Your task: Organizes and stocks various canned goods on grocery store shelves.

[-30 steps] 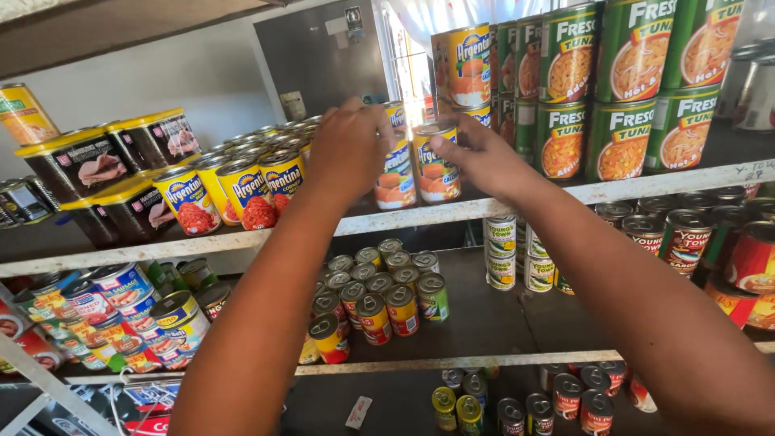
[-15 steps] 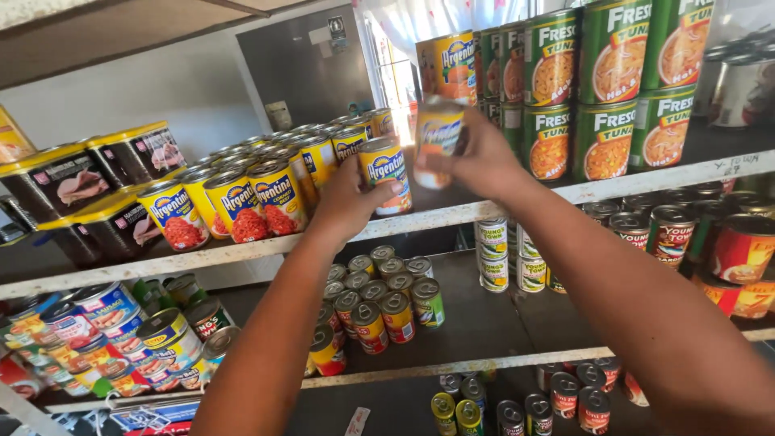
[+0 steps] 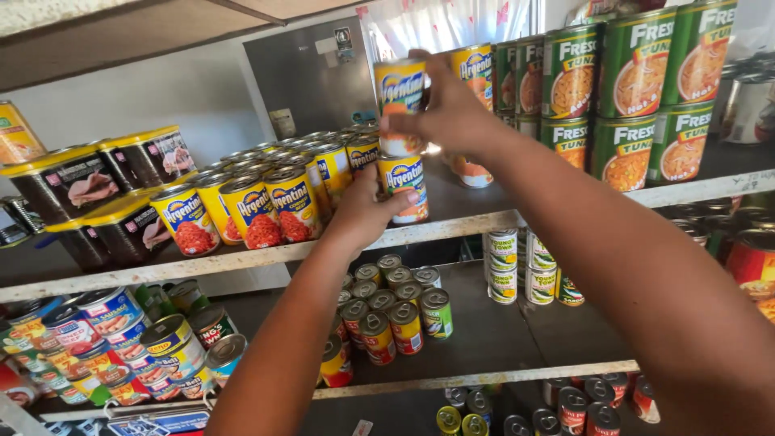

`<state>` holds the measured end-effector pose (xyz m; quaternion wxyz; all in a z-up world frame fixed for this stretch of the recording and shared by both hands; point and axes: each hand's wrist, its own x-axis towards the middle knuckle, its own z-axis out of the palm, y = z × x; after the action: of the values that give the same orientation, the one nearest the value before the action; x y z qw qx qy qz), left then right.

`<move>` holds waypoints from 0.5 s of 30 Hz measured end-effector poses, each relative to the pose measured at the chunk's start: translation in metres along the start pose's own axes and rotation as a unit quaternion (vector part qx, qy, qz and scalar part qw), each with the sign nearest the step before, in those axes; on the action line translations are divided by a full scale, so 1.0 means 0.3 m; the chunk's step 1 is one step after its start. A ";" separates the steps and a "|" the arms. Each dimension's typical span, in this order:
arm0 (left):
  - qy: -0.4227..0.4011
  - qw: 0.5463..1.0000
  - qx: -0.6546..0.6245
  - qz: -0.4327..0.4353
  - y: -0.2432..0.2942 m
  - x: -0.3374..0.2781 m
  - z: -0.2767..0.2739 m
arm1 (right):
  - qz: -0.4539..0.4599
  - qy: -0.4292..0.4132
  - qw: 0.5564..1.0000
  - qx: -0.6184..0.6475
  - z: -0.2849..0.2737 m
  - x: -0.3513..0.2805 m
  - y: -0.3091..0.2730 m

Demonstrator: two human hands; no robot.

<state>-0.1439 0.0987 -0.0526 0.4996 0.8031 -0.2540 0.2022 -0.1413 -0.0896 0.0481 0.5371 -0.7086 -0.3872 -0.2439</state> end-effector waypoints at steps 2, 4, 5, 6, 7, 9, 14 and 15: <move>0.004 1.000 0.002 0.002 -0.008 0.001 0.001 | 0.011 0.001 1.000 0.007 0.016 0.000 0.015; 0.008 1.000 0.004 0.003 -0.004 -0.003 -0.002 | 0.021 0.001 1.000 0.014 0.022 -0.003 0.030; 0.009 1.000 0.020 -0.008 0.007 -0.006 -0.004 | 0.029 -0.016 0.999 0.013 0.018 -0.007 0.037; 0.008 0.999 0.036 -0.018 0.018 -0.006 -0.003 | 0.038 -0.032 0.999 0.011 0.009 -0.012 0.046; 0.008 0.999 0.036 -0.018 0.004 -0.001 -0.007 | 0.038 -0.032 0.999 0.011 0.012 -0.025 0.048; -0.008 1.000 0.008 -0.004 -0.021 0.012 -0.010 | 0.005 -0.085 0.995 -0.046 0.011 -0.053 0.052; -0.008 1.000 -0.010 -0.026 -0.020 0.023 -0.004 | 0.052 -0.087 0.995 0.005 0.021 -0.064 0.048; -0.001 0.999 0.009 -0.035 -0.017 0.025 -0.001 | 0.085 -0.083 0.993 -0.004 0.023 -0.063 0.041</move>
<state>-0.1349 0.0992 -0.0516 0.4991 0.8161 -0.2247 0.1857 -0.1429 -0.0900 0.0244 0.5189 -0.7588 -0.3683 -0.1392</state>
